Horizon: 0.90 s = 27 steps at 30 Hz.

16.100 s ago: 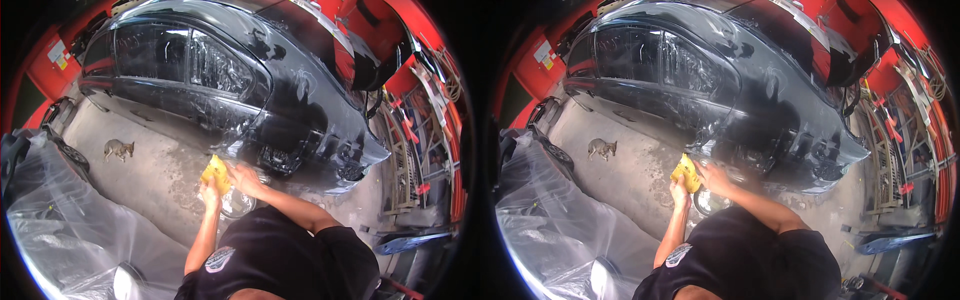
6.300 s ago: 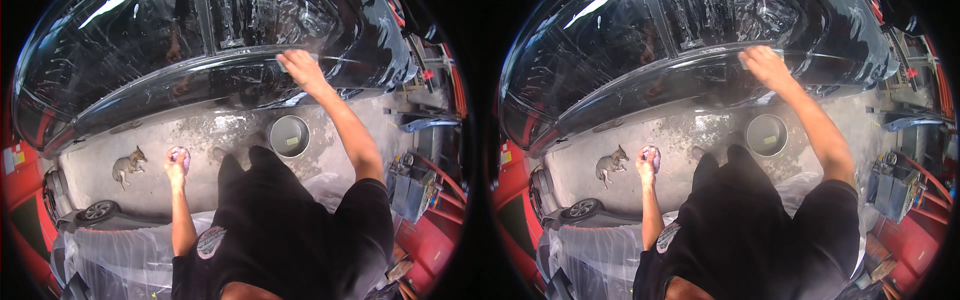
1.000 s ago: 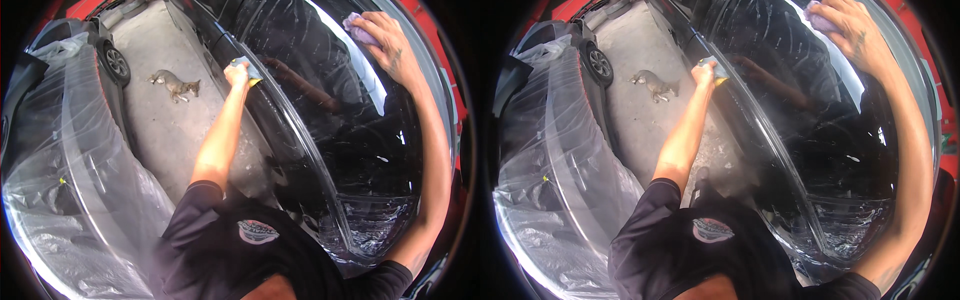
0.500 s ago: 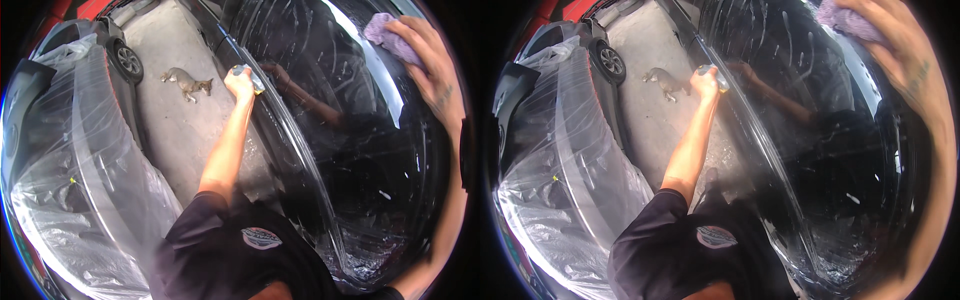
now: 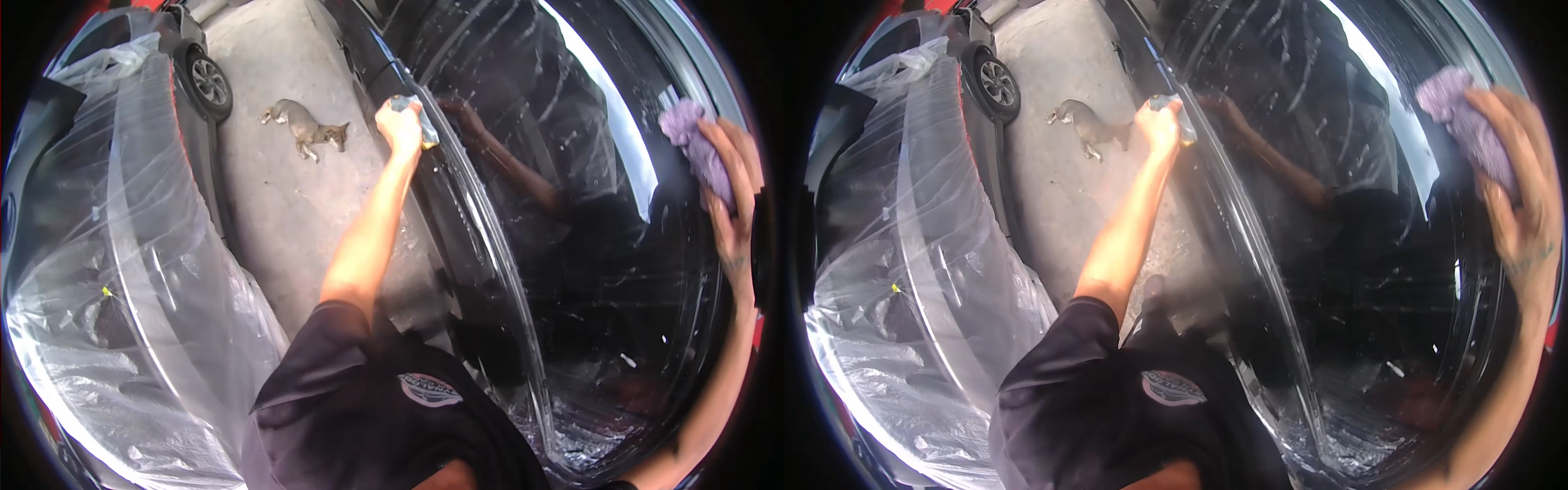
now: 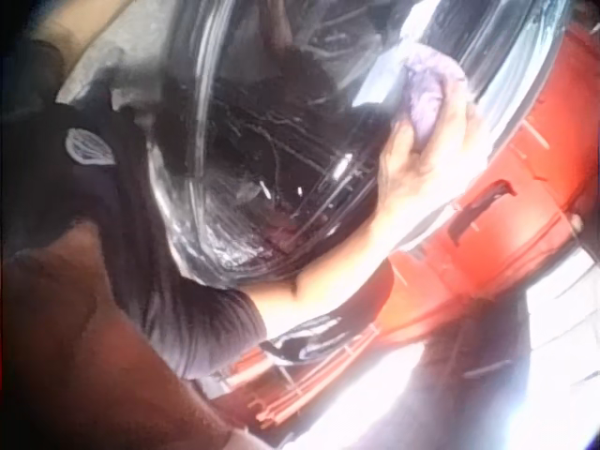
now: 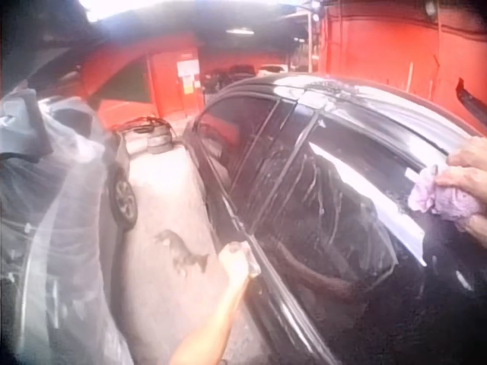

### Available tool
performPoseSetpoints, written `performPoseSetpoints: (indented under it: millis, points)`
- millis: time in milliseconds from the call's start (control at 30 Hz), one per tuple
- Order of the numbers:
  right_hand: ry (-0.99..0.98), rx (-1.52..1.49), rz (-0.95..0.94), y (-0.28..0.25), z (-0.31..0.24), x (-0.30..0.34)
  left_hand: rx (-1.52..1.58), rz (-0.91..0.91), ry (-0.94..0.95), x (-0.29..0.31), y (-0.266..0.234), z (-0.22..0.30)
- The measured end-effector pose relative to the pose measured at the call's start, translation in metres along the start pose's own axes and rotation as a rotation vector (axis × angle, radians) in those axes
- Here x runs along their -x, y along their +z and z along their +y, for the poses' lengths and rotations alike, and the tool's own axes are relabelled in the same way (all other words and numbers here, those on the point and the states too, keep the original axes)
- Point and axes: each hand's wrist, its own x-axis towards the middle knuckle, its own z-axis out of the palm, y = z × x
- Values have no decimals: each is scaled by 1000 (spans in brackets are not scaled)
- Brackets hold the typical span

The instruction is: The person scrubs the rear window and trunk of a black car using a sponge and a purple cloth, repeatedly dipping the sponge into a bucket of water. The person then walks to a workbench to pick up a spray bottle and returns to the car to spray the surface.

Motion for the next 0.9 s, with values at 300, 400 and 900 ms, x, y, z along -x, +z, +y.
performPoseSetpoints:
  millis: [300, 400, 900]
  points:
    - [-7, -130, 19, -2, -3, -3, -31, 43, -19, 3, 0, -9]
    - [-21, -187, 15, -8, -3, -1, -53, 24, -11, -41, 10, 2]
    - [-28, -82, 40, -8, -7, -7, -98, 65, -52, -108, 16, 3]
